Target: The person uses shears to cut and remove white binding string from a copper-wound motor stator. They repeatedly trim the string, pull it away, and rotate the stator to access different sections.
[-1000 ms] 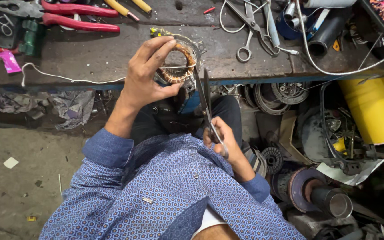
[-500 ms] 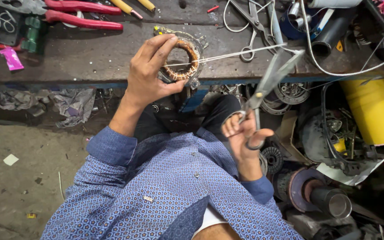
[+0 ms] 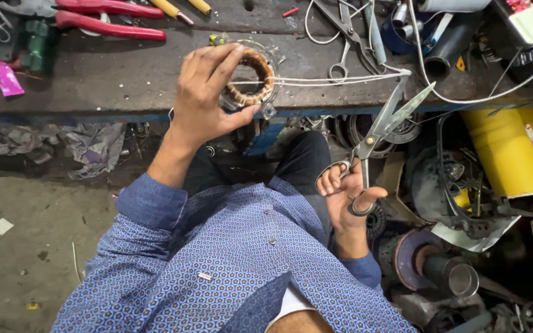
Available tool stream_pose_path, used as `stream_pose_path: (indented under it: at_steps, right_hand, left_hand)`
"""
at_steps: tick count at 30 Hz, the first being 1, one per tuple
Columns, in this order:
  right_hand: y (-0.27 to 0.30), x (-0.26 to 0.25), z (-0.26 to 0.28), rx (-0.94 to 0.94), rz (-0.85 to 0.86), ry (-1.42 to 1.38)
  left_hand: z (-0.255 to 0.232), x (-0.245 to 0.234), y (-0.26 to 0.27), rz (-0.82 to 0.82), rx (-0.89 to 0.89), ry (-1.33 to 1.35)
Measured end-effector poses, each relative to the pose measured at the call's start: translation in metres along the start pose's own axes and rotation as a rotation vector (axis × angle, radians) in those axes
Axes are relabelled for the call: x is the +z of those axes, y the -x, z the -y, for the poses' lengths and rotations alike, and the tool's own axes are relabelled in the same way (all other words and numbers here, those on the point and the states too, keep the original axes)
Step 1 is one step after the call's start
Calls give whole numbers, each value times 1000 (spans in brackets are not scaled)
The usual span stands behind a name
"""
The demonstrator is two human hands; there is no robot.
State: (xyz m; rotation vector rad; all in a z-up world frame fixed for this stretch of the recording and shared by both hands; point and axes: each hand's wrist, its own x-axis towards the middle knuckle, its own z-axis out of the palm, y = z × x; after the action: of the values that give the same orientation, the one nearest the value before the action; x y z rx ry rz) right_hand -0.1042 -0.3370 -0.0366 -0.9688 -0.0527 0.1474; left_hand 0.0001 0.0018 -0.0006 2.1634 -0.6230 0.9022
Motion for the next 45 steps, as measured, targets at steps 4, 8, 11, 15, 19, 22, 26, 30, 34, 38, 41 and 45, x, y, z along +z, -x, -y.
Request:
stream_pose_path:
  at_steps: [4, 8, 11, 15, 19, 22, 26, 30, 34, 38, 41, 45]
  right_hand:
    - [2, 2, 0, -39, 7, 35]
    - [5, 6, 0, -49, 37, 72]
    - [6, 9, 0, -53, 51, 110]
    - [2, 8, 4, -57, 38, 101]
    - [-1, -2, 7, -9, -9, -55]
    - [-5, 0, 10, 78, 9, -288]
    - [-5, 12, 28, 152, 39, -425]
    - [-4, 14, 45, 192, 50, -525]
    - [-2, 10, 33, 108, 90, -191]
    - [19, -15, 3, 204, -143, 157]
    - [42, -51, -22, 117, -74, 301]
    - [50, -102, -27, -16, -313, 566]
  left_hand:
    - [0, 4, -3, 45, -101, -30]
    - [-11, 2, -9, 1, -134, -114]
    - [-21, 6, -13, -1, -135, -121]
    - [-22, 19, -20, 52, -137, -172]
    - [-18, 21, -17, 52, -95, -207]
    - [-13, 20, -16, 73, -103, -100]
    - [-10, 18, -15, 71, -65, -118]
    - [1, 14, -16, 105, -57, -40]
    - [14, 4, -12, 103, -86, 2]
    - [27, -10, -6, 63, -91, -41]
    - [29, -17, 0, 26, -113, 8]
    - [28, -19, 2, 12, -141, 89]
